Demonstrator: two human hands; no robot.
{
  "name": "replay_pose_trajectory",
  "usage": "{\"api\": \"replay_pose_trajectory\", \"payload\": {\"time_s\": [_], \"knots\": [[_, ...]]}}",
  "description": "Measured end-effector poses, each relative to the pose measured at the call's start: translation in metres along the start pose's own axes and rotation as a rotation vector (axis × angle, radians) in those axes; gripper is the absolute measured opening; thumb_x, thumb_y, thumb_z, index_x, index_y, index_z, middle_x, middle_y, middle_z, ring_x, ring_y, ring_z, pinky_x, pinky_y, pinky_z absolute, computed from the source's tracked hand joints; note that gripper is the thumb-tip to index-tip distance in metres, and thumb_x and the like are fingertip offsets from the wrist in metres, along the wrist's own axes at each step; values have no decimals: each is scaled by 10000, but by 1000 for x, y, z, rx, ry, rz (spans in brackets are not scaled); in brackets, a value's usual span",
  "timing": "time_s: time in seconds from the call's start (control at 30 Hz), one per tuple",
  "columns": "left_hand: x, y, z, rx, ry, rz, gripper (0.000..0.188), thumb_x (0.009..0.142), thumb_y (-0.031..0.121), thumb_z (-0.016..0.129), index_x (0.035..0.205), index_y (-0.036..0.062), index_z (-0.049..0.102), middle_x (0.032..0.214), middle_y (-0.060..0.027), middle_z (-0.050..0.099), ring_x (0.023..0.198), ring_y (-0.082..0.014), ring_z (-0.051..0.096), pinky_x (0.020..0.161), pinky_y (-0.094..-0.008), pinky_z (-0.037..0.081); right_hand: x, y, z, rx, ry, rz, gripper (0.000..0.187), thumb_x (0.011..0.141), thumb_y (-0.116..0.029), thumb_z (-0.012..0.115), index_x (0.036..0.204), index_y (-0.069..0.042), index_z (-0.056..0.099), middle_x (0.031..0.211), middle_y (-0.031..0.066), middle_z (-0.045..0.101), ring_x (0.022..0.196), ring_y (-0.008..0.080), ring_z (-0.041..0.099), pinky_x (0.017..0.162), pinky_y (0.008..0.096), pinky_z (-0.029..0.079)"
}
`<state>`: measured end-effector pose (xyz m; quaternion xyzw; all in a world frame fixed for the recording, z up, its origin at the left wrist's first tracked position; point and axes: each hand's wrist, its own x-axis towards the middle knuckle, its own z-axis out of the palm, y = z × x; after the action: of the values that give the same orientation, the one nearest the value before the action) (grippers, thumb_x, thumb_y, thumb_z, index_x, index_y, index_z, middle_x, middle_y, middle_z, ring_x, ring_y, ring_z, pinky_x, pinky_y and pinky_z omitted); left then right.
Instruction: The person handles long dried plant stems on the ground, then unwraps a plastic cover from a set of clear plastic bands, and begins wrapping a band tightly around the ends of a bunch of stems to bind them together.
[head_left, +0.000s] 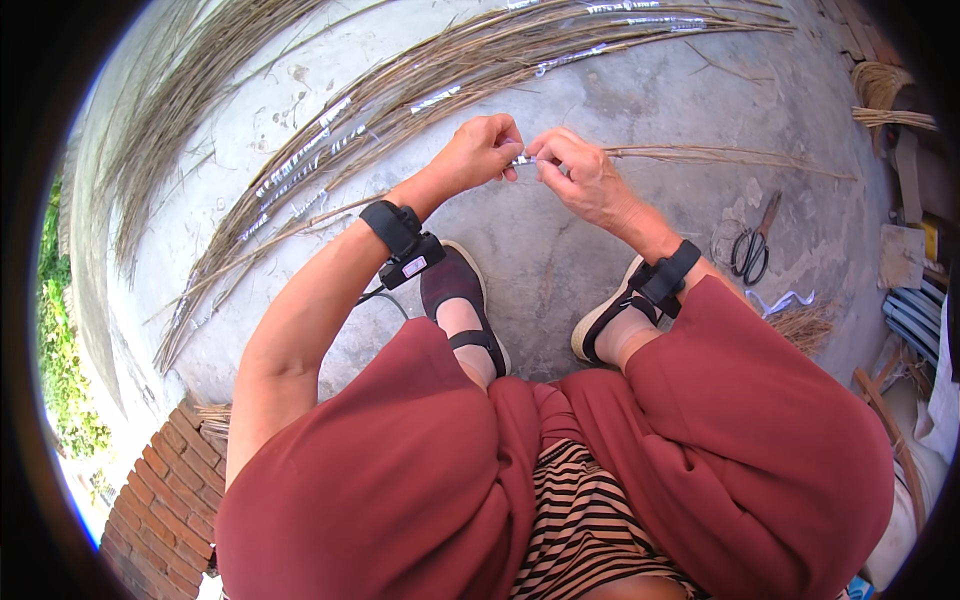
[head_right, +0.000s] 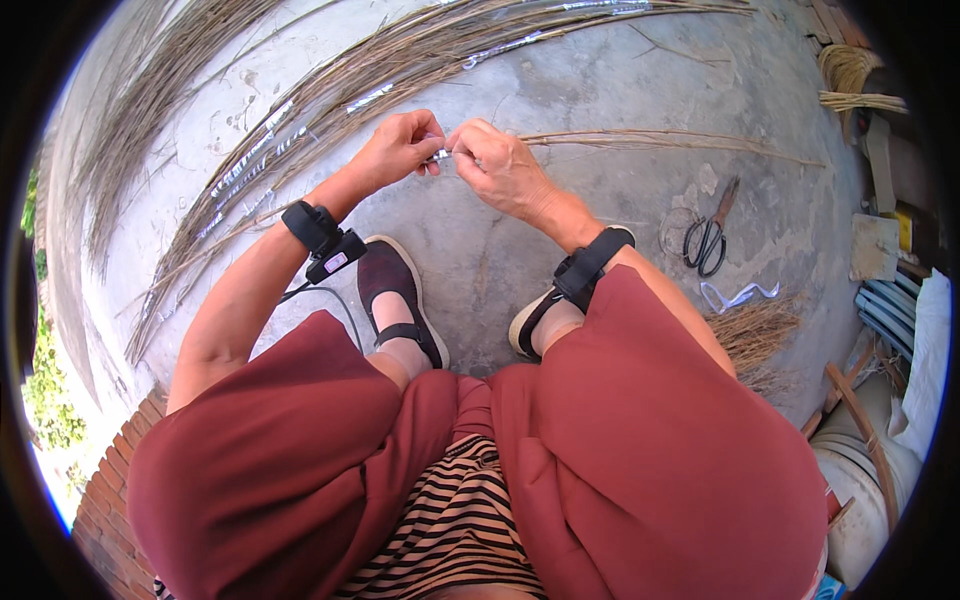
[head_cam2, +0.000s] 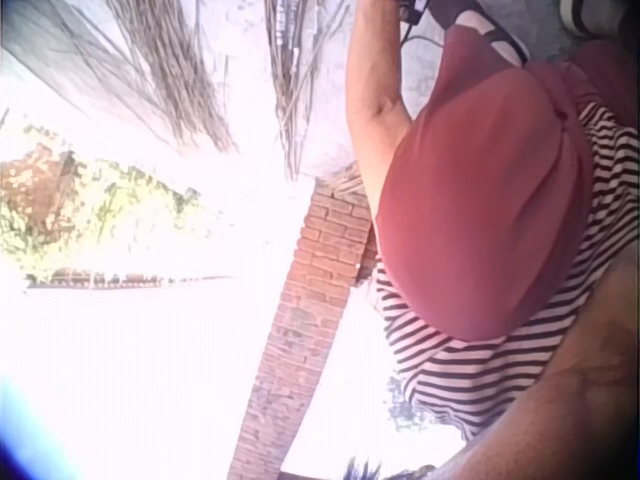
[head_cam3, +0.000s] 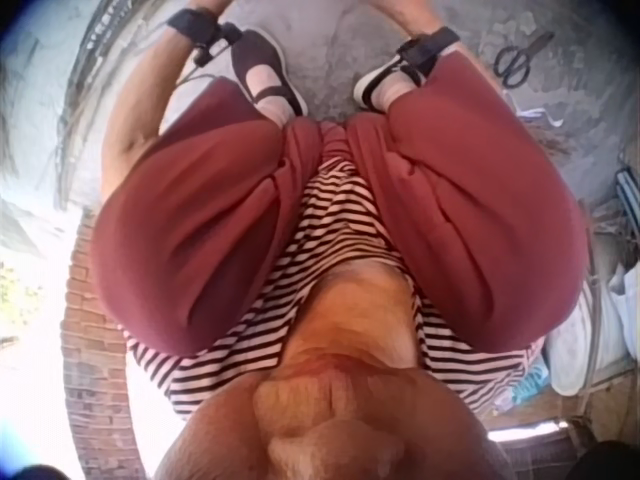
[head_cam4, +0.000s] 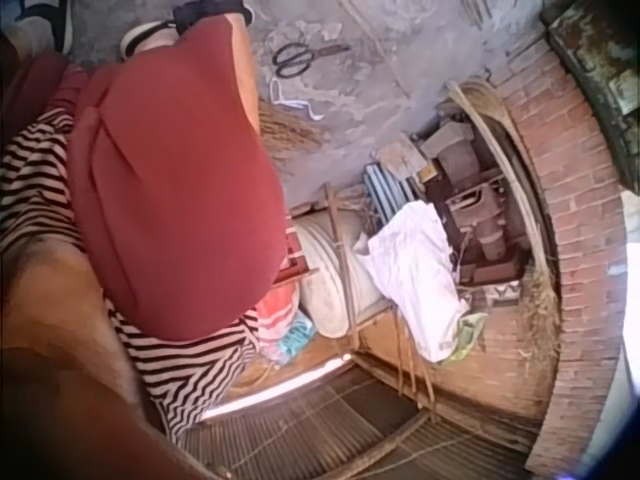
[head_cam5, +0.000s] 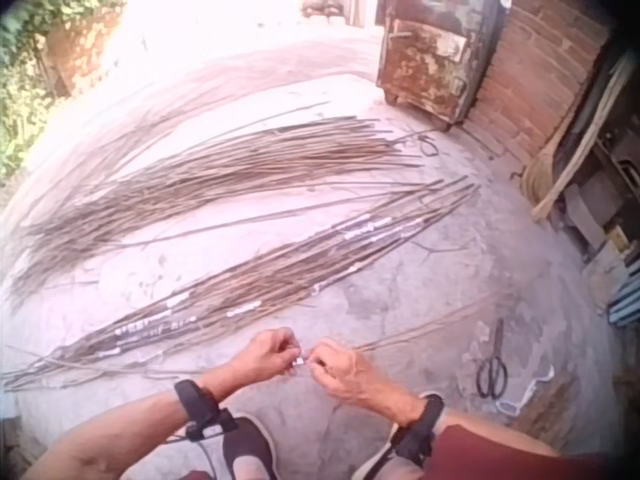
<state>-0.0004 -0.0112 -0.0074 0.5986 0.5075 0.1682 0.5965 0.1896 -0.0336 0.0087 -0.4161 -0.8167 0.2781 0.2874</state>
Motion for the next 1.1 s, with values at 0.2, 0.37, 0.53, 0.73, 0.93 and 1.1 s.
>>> {"api": "replay_pose_trajectory", "payload": {"time_s": [0.2, 0.37, 0.53, 0.73, 0.93, 1.1], "knots": [[3, -3, 2, 32, -57, 74, 84, 824, 46, 512, 770, -18, 514, 658, -61, 594, 608, -125, 617, 508, -231, 469, 4, 1, 12, 679, -279, 378, 53, 818, -29, 470, 829, -10, 519, 752, 49, 571, 579, 114, 552, 530, 257, 432], [1, 5, 5, 202, 83, 75, 75, 795, 39, 515, 754, -14, 548, 663, -75, 611, 592, -120, 585, 526, -254, 458, -3, 11, 20, 450, -198, 275, 51, 806, -44, 478, 816, -11, 516, 721, 20, 558, 562, 98, 486, 533, 252, 420], [4, -1, -1, 288, 109, 135, 85, 796, 75, 556, 779, -5, 578, 690, -59, 620, 592, -100, 559, 556, -241, 453, -6, 13, 18, 614, -190, 438, 67, 838, -54, 488, 811, -10, 530, 792, 21, 573, 585, 78, 486, 531, 217, 409], [3, -2, -3, -171, 34, 105, 109, 825, 120, 590, 838, 13, 606, 775, -4, 623, 664, -57, 537, 601, -206, 453, -6, 9, 18, 727, -4, 482, 66, 819, -49, 516, 835, 7, 546, 846, 71, 586, 558, 124, 541, 553, 251, 451], [8, 11, -6, -267, -108, 16, 91, 830, 115, 600, 850, 26, 597, 773, 11, 609, 651, -30, 512, 578, -183, 427, -10, 8, 9, 188, 78, 213, 27, 774, -33, 545, 797, -26, 533, 812, 93, 534, 652, 241, 550, 583, 330, 434], [13, 6, -6, -207, -182, 52, 93, 828, 104, 600, 866, 33, 554, 724, 18, 594, 626, -29, 500, 529, -179, 392, -8, 6, 7, 149, 87, 221, 31, 766, -31, 543, 774, -31, 513, 777, 111, 508, 667, 288, 535, 586, 362, 426]]}}
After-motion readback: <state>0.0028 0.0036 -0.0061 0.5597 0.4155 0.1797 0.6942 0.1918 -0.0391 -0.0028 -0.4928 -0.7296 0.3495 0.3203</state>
